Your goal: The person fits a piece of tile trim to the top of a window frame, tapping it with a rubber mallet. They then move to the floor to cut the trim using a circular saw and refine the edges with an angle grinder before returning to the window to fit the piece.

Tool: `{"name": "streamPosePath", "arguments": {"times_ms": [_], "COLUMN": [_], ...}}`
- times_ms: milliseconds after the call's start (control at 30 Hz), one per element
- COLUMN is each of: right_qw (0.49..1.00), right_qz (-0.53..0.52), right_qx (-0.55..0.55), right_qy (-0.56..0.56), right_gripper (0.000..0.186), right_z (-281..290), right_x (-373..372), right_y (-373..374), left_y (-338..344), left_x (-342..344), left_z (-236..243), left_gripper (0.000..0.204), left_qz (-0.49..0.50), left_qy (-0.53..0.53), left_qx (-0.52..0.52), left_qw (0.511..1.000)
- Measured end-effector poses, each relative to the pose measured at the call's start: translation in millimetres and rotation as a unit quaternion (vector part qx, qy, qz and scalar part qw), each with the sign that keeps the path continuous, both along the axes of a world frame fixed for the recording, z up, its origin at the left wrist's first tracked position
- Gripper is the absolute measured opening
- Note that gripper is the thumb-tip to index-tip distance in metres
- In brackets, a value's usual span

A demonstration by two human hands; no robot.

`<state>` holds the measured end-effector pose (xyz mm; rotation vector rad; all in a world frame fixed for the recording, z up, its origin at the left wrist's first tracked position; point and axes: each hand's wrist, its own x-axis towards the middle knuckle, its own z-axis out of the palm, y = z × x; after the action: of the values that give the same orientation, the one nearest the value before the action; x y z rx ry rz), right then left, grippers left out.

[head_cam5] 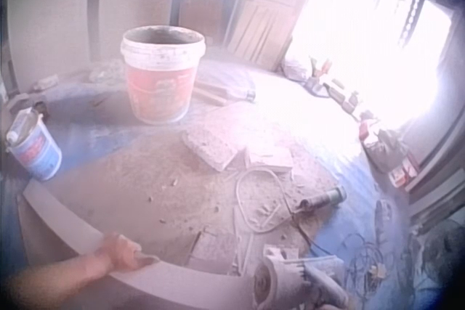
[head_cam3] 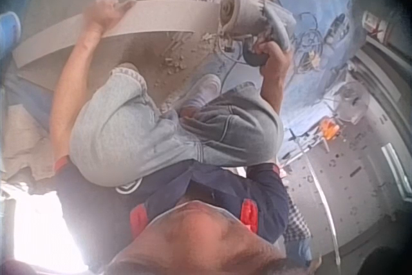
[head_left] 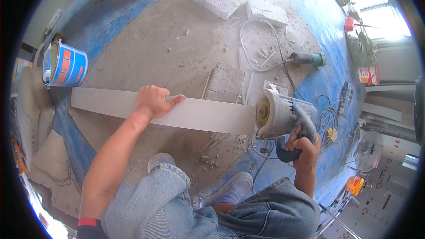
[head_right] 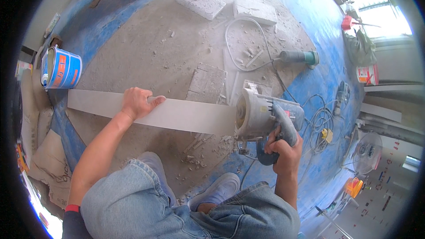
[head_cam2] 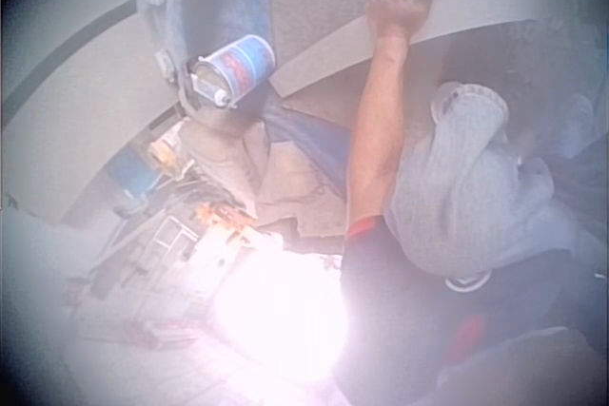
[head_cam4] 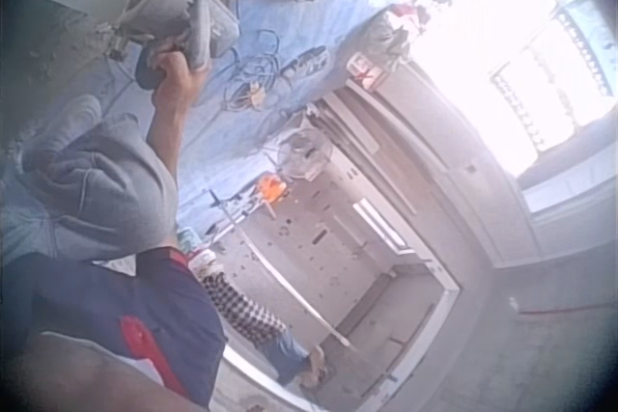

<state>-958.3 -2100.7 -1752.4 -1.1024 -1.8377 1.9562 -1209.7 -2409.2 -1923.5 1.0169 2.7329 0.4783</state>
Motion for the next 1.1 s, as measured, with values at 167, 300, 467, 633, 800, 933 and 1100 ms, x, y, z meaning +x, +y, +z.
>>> {"name": "streamPosePath", "arguments": {"times_ms": [167,300,467,633,800,933,1100], "right_qw": [1.000,1.000,1.000,0.999,0.999,0.999,0.999], "right_qz": [0.000,-0.013,-0.010,-0.006,-0.015,-0.032,-0.020], "right_qx": [-0.004,-0.004,-0.014,-0.021,-0.026,-0.033,-0.035], "right_qy": [-0.010,-0.011,-0.021,-0.024,-0.029,-0.025,-0.023], "right_gripper": [0.025,0.024,0.025,0.025,0.024,0.025,0.025], "right_z": [-1.5,1.0,3.1,4.4,5.1,3.9,0.7], "right_x": [2.4,0.9,2.0,2.2,6.2,6.6,7.1], "right_y": [1.1,-2.4,-1.2,-1.9,-1.8,-3.5,-1.2], "left_y": [-0.4,-0.9,-1.3,-2.7,0.0,-2.1,-4.5], "left_x": [0.3,0.9,-0.7,-0.1,-1.4,0.1,-0.8], "left_z": [-1.2,-1.6,-0.7,1.6,3.9,2.0,1.9], "left_gripper": [0.077,0.080,0.079,0.078,0.082,0.079,0.079], "left_qz": [0.001,0.001,0.004,0.014,0.011,0.013,0.013], "left_qy": [-0.001,-0.010,-0.013,-0.019,-0.049,-0.031,-0.030], "left_qx": [-0.002,0.019,0.007,-0.002,-0.031,0.019,0.011], "left_qw": [1.000,1.000,1.000,1.000,0.998,0.999,0.999]}}
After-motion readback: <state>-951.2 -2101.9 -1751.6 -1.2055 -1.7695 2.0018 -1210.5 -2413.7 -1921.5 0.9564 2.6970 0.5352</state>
